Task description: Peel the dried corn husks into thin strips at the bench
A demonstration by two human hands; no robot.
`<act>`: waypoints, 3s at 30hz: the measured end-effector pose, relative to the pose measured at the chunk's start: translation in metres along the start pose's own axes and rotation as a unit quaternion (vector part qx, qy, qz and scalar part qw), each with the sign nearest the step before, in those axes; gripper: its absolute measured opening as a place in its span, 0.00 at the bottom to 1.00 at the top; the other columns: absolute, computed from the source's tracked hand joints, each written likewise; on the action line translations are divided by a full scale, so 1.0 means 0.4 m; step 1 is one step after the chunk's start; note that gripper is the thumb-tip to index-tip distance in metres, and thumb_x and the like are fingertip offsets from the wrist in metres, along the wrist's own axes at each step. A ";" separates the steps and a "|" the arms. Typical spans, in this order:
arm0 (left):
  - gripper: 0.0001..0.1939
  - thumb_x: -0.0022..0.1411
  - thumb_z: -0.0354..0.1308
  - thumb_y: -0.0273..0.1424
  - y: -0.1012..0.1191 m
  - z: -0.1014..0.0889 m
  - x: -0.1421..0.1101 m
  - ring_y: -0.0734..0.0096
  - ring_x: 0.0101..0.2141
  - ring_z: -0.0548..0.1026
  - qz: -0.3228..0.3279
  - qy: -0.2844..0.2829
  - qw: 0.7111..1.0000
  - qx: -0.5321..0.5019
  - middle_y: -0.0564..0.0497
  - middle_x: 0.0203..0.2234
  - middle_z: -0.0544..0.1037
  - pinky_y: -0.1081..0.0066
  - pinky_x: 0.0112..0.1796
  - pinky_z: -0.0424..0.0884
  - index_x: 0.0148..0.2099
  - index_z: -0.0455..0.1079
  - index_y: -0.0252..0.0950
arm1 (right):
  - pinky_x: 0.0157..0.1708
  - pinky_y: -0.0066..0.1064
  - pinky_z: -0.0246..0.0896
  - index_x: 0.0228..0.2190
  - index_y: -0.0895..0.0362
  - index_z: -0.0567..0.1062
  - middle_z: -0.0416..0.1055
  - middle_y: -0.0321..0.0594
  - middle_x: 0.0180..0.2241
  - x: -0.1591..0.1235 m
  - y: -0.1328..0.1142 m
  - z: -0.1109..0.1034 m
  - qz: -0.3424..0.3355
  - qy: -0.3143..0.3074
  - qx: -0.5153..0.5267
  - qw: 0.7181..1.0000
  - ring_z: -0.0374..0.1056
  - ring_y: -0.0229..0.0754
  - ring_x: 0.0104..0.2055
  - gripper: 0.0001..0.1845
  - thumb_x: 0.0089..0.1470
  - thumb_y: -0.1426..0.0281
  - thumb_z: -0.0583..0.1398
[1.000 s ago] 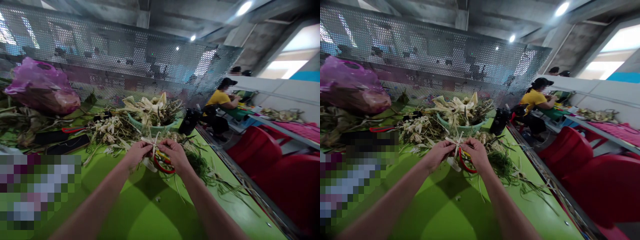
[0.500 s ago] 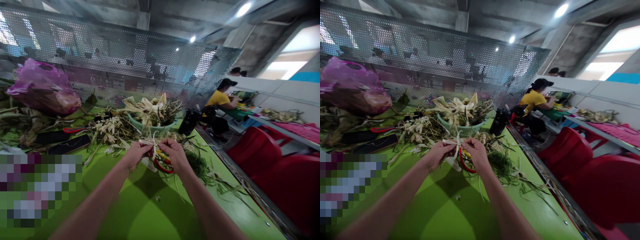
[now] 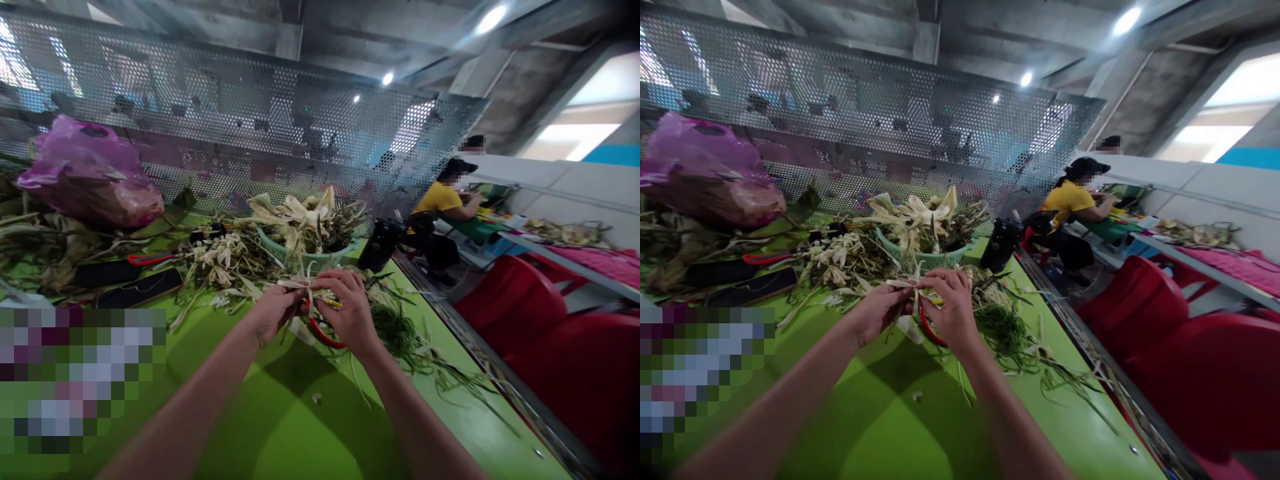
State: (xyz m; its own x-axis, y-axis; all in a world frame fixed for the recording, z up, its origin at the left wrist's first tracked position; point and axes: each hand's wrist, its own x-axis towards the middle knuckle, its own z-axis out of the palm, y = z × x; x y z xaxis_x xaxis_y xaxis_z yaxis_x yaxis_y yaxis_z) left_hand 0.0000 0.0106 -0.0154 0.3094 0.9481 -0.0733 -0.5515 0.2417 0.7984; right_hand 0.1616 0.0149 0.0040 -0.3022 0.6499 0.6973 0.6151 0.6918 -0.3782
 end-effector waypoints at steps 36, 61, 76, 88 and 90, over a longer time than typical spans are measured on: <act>0.14 0.49 0.64 0.34 -0.023 0.016 -0.010 0.76 0.22 0.71 0.007 0.011 0.987 0.158 0.48 0.27 0.76 0.73 0.27 0.67 0.35 0.69 0.31 | 0.28 0.28 0.58 0.25 0.56 0.72 0.67 0.32 0.22 -0.005 0.012 0.014 0.307 0.070 0.366 0.876 0.61 0.36 0.25 0.10 0.43 0.64 0.66; 0.14 0.48 0.68 0.32 -0.022 0.010 -0.021 0.76 0.27 0.74 -0.075 -0.007 0.996 0.038 0.49 0.29 0.77 0.75 0.32 0.70 0.38 0.74 0.31 | 0.27 0.26 0.57 0.25 0.56 0.72 0.65 0.32 0.23 -0.001 -0.013 0.003 0.309 0.069 0.424 0.848 0.59 0.34 0.25 0.10 0.42 0.65 0.67; 0.18 0.52 0.56 0.22 0.048 -0.021 -0.009 0.67 0.42 0.71 0.136 0.110 0.949 0.264 0.45 0.42 0.74 0.67 0.45 0.66 0.47 0.66 0.34 | 0.27 0.26 0.55 0.24 0.56 0.73 0.67 0.32 0.22 -0.003 -0.004 0.003 0.327 0.047 0.395 0.857 0.60 0.34 0.24 0.12 0.40 0.64 0.68; 0.08 0.57 0.56 0.31 -0.006 0.002 -0.003 0.68 0.36 0.74 0.166 -0.035 0.919 0.357 0.47 0.33 0.77 0.69 0.40 0.68 0.39 0.70 0.33 | 0.32 0.30 0.60 0.25 0.56 0.75 0.72 0.36 0.25 -0.012 -0.015 0.013 0.314 0.003 0.382 0.869 0.65 0.39 0.29 0.12 0.40 0.62 0.68; 0.07 0.56 0.56 0.30 -0.004 -0.002 -0.001 0.69 0.35 0.74 0.158 -0.032 0.920 0.358 0.48 0.33 0.77 0.70 0.39 0.68 0.38 0.69 0.33 | 0.31 0.30 0.60 0.27 0.56 0.76 0.72 0.35 0.26 -0.011 -0.016 0.012 0.322 0.006 0.404 0.856 0.65 0.38 0.28 0.12 0.41 0.62 0.68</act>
State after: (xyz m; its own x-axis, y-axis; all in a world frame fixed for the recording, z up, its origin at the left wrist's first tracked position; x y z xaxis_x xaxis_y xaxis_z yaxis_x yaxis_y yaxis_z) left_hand 0.0001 0.0098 -0.0174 0.2784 0.9281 0.2472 0.0217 -0.2634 0.9644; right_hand 0.1557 0.0091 0.0005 -0.0802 0.9785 0.1899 -0.0543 0.1860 -0.9811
